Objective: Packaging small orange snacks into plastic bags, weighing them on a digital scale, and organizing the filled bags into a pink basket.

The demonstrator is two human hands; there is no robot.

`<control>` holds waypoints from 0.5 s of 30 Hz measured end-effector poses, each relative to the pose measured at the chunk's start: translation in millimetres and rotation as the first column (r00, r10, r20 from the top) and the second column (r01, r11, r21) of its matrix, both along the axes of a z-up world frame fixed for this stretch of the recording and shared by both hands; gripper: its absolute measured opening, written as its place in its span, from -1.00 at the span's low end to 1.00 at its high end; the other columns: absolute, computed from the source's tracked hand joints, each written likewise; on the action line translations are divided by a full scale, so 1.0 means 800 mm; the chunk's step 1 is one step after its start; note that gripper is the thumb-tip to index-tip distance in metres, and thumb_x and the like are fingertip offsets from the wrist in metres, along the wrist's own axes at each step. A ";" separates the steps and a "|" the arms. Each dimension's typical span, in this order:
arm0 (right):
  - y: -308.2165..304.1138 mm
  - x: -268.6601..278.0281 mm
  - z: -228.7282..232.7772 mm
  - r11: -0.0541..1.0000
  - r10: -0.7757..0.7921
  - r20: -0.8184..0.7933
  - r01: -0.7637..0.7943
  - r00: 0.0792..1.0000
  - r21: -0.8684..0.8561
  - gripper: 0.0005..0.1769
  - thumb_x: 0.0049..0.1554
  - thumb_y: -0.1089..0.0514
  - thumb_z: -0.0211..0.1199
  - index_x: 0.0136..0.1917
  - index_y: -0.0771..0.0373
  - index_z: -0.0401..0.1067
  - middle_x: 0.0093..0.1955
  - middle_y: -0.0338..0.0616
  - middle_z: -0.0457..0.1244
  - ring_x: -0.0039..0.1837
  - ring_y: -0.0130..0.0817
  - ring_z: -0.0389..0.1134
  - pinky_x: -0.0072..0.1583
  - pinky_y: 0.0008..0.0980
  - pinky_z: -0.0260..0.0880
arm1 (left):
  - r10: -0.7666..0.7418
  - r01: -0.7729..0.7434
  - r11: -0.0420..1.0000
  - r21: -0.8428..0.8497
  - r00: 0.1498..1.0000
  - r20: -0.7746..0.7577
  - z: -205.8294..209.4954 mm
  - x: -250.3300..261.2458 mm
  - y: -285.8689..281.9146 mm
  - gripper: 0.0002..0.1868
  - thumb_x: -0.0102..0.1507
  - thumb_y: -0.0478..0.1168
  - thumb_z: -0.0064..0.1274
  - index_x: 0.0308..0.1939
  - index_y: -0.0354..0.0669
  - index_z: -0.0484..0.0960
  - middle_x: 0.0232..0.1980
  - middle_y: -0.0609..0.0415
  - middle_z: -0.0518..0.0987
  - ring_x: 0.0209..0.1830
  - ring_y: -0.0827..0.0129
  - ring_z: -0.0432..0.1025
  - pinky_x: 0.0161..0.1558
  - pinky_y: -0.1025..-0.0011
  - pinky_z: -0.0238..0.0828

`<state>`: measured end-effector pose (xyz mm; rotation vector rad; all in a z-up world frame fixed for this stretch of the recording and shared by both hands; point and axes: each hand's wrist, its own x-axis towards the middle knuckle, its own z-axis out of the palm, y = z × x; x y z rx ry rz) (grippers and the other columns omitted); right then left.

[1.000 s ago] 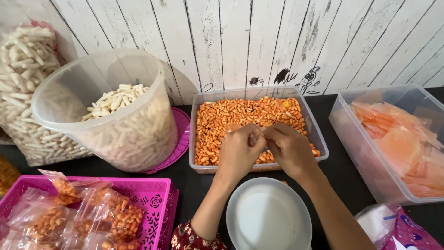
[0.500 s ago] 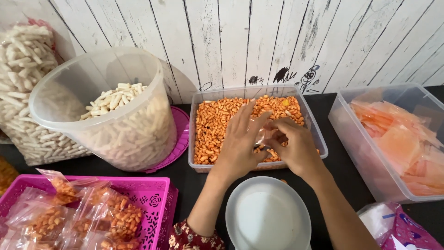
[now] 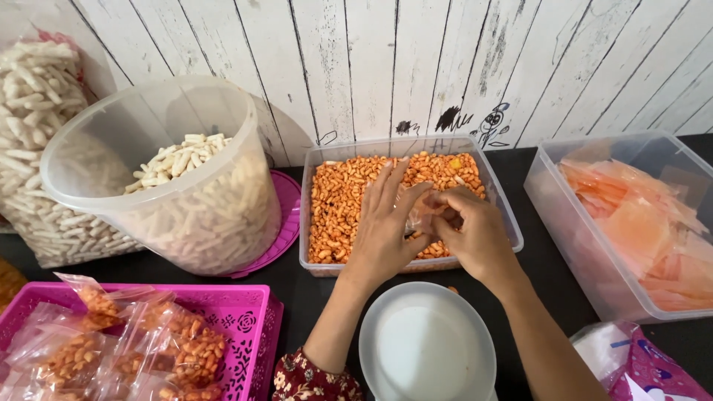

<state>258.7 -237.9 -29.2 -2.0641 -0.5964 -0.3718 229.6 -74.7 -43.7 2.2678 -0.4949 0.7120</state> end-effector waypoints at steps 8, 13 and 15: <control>-0.004 0.000 0.002 0.999 -0.030 0.007 0.030 1.000 -0.015 -0.79 0.03 0.39 0.30 -0.04 0.26 0.57 -0.20 -0.06 0.37 -0.22 -0.18 0.44 -0.24 -0.38 0.48 | -0.013 0.013 1.000 -0.008 1.000 0.002 -0.001 0.002 0.002 -0.27 0.04 -0.08 0.36 0.29 0.01 0.46 0.56 -0.14 0.11 0.59 -0.22 -0.08 0.35 -0.47 -0.10; 0.000 -0.001 0.001 0.999 -0.038 0.000 0.038 0.999 -0.021 -0.85 0.05 0.33 0.29 -0.07 0.27 0.58 -0.24 -0.02 0.36 -0.24 -0.13 0.44 -0.26 -0.35 0.47 | -0.059 0.059 0.998 -0.020 0.998 -0.016 -0.001 0.003 0.003 -0.19 0.01 -0.11 0.40 0.34 0.03 0.44 0.58 -0.18 0.07 0.59 -0.22 -0.10 0.37 -0.48 -0.14; -0.002 0.003 -0.005 0.999 -0.037 -0.010 0.037 0.999 -0.020 -0.85 0.06 0.30 0.29 -0.07 0.23 0.60 -0.24 -0.08 0.37 -0.25 -0.21 0.44 -0.25 -0.41 0.45 | -0.044 0.044 0.999 0.022 0.999 0.016 -0.003 0.003 0.002 -0.20 0.00 -0.15 0.39 0.32 0.02 0.44 0.58 -0.16 0.06 0.60 -0.22 -0.10 0.36 -0.47 -0.10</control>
